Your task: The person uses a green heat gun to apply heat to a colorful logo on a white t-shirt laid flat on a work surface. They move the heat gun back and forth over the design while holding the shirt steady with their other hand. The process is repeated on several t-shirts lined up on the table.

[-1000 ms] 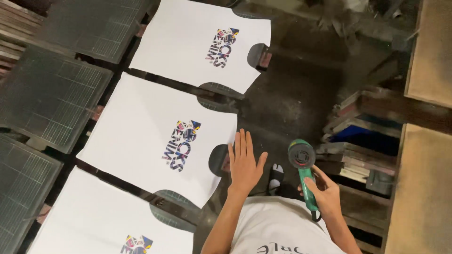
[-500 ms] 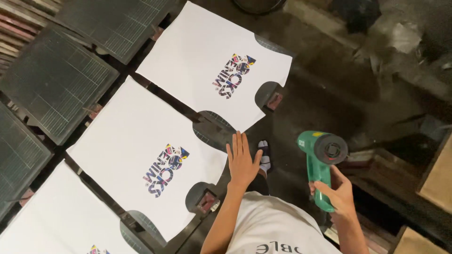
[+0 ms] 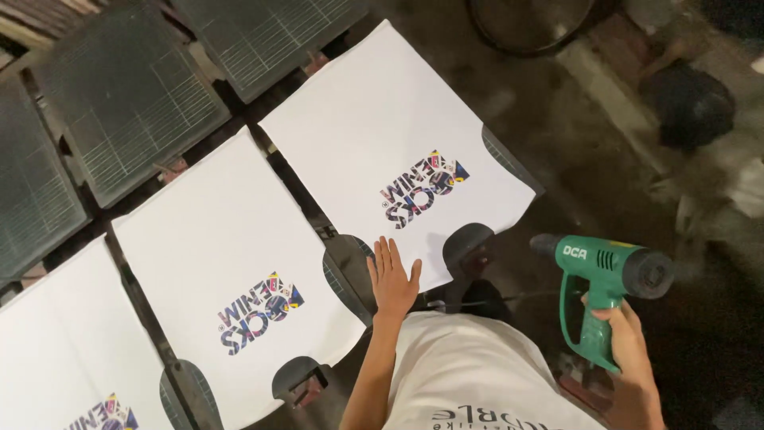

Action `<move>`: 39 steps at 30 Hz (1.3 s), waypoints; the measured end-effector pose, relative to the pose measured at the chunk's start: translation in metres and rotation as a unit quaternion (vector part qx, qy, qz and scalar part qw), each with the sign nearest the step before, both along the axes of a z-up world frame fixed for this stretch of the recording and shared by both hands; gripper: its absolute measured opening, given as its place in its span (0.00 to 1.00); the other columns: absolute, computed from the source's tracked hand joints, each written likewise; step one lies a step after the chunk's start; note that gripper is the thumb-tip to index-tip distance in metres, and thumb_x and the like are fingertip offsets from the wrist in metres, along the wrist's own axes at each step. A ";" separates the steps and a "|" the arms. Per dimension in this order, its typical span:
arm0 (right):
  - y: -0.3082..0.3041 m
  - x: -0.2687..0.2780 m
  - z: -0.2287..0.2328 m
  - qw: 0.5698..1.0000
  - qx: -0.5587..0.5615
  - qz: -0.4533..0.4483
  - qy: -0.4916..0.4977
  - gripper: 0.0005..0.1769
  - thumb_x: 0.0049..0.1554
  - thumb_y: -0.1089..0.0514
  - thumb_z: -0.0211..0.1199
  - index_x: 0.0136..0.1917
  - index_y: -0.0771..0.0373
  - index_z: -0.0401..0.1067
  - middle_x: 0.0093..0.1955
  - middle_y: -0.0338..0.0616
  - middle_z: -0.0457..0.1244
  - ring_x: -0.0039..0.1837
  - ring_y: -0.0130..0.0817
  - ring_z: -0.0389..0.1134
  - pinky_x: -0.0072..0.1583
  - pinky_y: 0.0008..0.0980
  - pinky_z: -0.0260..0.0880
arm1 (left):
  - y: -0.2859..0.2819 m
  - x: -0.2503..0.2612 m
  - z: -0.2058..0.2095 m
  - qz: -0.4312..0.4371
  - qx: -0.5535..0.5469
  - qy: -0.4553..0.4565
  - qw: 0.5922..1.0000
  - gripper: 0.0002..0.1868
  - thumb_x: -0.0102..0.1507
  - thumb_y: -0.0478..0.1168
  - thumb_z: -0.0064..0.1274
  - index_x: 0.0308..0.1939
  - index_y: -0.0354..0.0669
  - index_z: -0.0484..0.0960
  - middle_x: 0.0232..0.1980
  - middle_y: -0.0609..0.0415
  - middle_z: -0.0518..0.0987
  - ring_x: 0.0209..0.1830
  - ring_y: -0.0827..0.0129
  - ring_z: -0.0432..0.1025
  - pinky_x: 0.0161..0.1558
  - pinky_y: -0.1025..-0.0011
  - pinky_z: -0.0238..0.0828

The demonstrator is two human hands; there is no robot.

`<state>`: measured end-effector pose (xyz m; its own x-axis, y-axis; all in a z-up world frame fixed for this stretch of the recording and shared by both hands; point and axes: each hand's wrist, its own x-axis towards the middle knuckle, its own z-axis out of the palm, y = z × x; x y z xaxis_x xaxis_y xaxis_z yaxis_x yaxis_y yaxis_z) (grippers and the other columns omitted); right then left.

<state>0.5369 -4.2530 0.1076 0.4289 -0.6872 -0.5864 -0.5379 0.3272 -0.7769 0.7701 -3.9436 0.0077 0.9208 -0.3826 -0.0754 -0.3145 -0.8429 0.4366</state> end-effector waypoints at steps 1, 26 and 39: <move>-0.004 0.018 0.015 1.000 0.003 0.012 0.002 0.25 0.54 0.61 0.50 0.62 0.68 0.74 0.57 0.55 0.67 0.55 0.49 0.66 0.52 0.46 0.65 | -0.004 0.003 0.000 0.012 0.003 0.002 1.000 0.44 0.70 0.66 0.26 0.79 0.36 0.43 0.82 0.43 0.39 0.82 0.55 0.32 0.77 0.49 0.27; -0.223 0.145 0.056 0.983 -0.079 0.152 0.070 0.20 0.58 0.63 0.54 0.63 0.61 0.72 0.56 0.47 0.66 0.54 0.50 0.66 0.54 0.53 0.68 | -0.102 -0.023 -0.015 0.313 0.004 0.020 0.949 0.44 0.69 0.65 0.29 0.78 0.36 0.48 0.82 0.43 0.43 0.83 0.54 0.34 0.77 0.51 0.30; -0.152 0.229 0.023 0.895 0.182 0.345 -0.215 0.20 0.60 0.57 0.60 0.60 0.74 0.68 0.39 0.48 0.63 0.44 0.39 0.67 0.46 0.34 0.68 | -0.085 -0.010 -0.036 0.250 -0.018 -0.107 0.962 0.34 0.73 0.55 0.34 0.77 0.37 0.53 0.81 0.44 0.49 0.82 0.54 0.41 0.78 0.51 0.38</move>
<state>0.7660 -4.4052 0.1301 0.9176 0.0320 -0.3963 -0.3864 0.3065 -0.8699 0.7599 -4.0285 -0.0280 0.9833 0.1141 0.1418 0.0409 -0.8976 0.4390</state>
